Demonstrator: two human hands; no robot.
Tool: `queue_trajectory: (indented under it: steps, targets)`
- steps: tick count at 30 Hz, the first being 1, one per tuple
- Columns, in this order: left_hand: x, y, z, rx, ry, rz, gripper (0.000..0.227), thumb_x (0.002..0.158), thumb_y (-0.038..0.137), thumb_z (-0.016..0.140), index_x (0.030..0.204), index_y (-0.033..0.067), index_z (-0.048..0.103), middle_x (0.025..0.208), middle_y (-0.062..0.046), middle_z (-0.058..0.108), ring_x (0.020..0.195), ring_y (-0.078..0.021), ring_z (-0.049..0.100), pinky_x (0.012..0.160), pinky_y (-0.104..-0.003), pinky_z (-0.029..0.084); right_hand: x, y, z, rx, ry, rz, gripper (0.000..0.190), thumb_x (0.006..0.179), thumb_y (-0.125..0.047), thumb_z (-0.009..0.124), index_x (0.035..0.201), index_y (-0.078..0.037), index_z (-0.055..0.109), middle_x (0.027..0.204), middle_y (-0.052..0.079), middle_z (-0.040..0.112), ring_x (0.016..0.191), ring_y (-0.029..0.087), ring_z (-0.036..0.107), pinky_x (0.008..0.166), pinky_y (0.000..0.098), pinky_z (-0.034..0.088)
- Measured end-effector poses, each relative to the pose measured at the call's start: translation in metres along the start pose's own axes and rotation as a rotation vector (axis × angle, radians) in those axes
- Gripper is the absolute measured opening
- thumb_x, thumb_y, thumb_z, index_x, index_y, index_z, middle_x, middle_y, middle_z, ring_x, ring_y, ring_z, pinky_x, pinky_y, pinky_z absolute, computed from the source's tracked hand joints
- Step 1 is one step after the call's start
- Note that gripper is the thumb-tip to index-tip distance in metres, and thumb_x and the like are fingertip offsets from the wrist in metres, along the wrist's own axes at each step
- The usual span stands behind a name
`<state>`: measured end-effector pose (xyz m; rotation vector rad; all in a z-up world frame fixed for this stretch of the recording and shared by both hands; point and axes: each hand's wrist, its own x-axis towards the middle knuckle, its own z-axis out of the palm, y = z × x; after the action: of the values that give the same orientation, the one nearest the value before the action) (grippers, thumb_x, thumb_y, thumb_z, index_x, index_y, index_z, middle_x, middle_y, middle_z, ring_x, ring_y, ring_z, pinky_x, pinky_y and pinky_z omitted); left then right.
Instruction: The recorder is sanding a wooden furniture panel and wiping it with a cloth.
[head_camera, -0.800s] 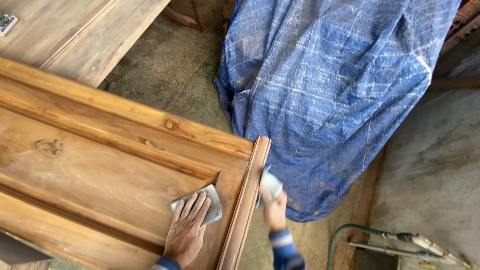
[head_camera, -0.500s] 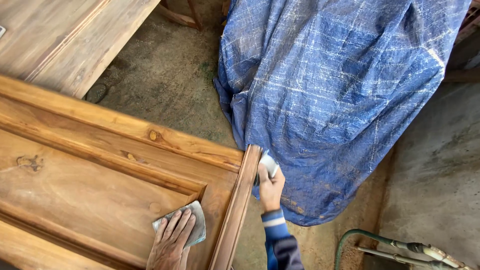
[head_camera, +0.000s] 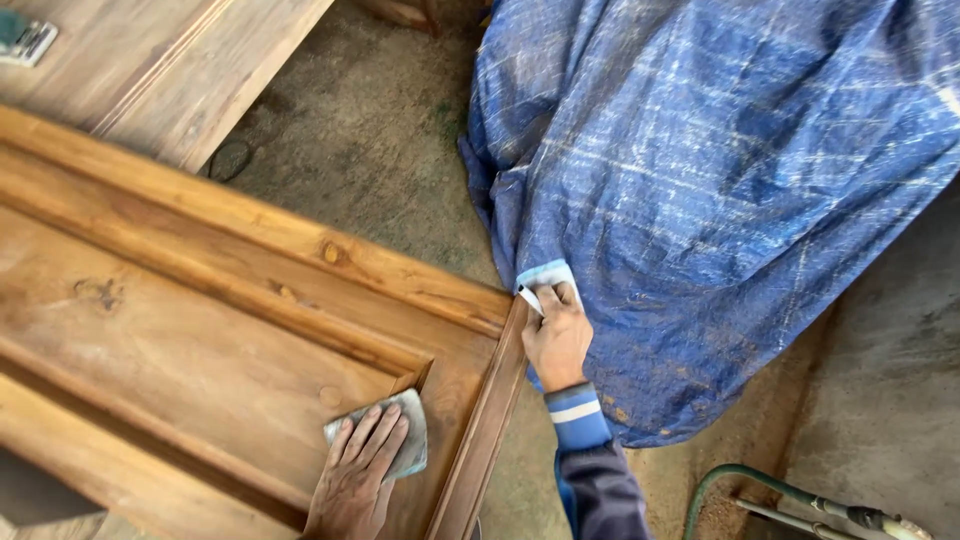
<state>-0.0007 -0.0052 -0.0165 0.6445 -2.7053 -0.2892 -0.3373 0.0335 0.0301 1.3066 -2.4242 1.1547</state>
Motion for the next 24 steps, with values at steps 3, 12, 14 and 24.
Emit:
queue_trajectory:
  steps: [3, 12, 14, 24]
  targets:
    - [0.006, 0.012, -0.016, -0.05, -0.071, -0.045, 0.07, 0.084, 0.017, 0.06, 0.15, 0.0073, 0.04, 0.16, -0.009, 0.035, 0.149, -0.027, 0.027, 0.121, -0.049, 0.015, -0.048, -0.004, 0.009, 0.009, -0.126, -0.114, 0.037, 0.071, -0.001, 0.068, 0.108, 0.0, 0.069, 0.098, 0.018, 0.069, 0.077, 0.037, 0.069, 0.066, 0.0447, 0.057]
    - [0.01, 0.015, -0.028, -0.067, -0.128, -0.052, 0.071, 0.085, 0.019, 0.06, 0.151, 0.0051, 0.037, 0.161, -0.01, 0.032, 0.15, -0.0275, 0.024, 0.121, -0.05, 0.013, -0.113, 0.016, 0.069, -0.502, -0.412, -0.227, 0.01, 0.094, -0.012, 0.062, 0.088, -0.008, 0.069, 0.087, 0.015, 0.066, 0.084, 0.035, 0.068, 0.076, 0.0508, 0.056]
    - [0.009, 0.014, -0.025, -0.074, -0.096, -0.033, 0.07, 0.086, 0.018, 0.06, 0.151, 0.0045, 0.037, 0.161, -0.011, 0.032, 0.15, -0.0278, 0.024, 0.122, -0.05, 0.013, -0.07, -0.017, 0.051, -0.419, -0.32, -0.159, 0.014, 0.089, -0.009, 0.059, 0.096, -0.006, 0.07, 0.095, 0.017, 0.067, 0.083, 0.036, 0.068, 0.072, 0.0497, 0.056]
    - [-0.001, -0.047, -0.034, -0.698, -0.137, 0.029, 0.05, 0.105, 0.017, 0.045, 0.152, 0.0022, 0.042, 0.161, -0.018, 0.039, 0.152, -0.0342, 0.03, 0.124, -0.05, 0.018, -0.247, -0.134, 0.013, -0.67, -0.507, -0.187, 0.046, 0.078, -0.014, 0.058, 0.122, -0.001, 0.063, 0.123, 0.028, 0.061, 0.104, 0.043, 0.064, 0.084, 0.0498, 0.054]
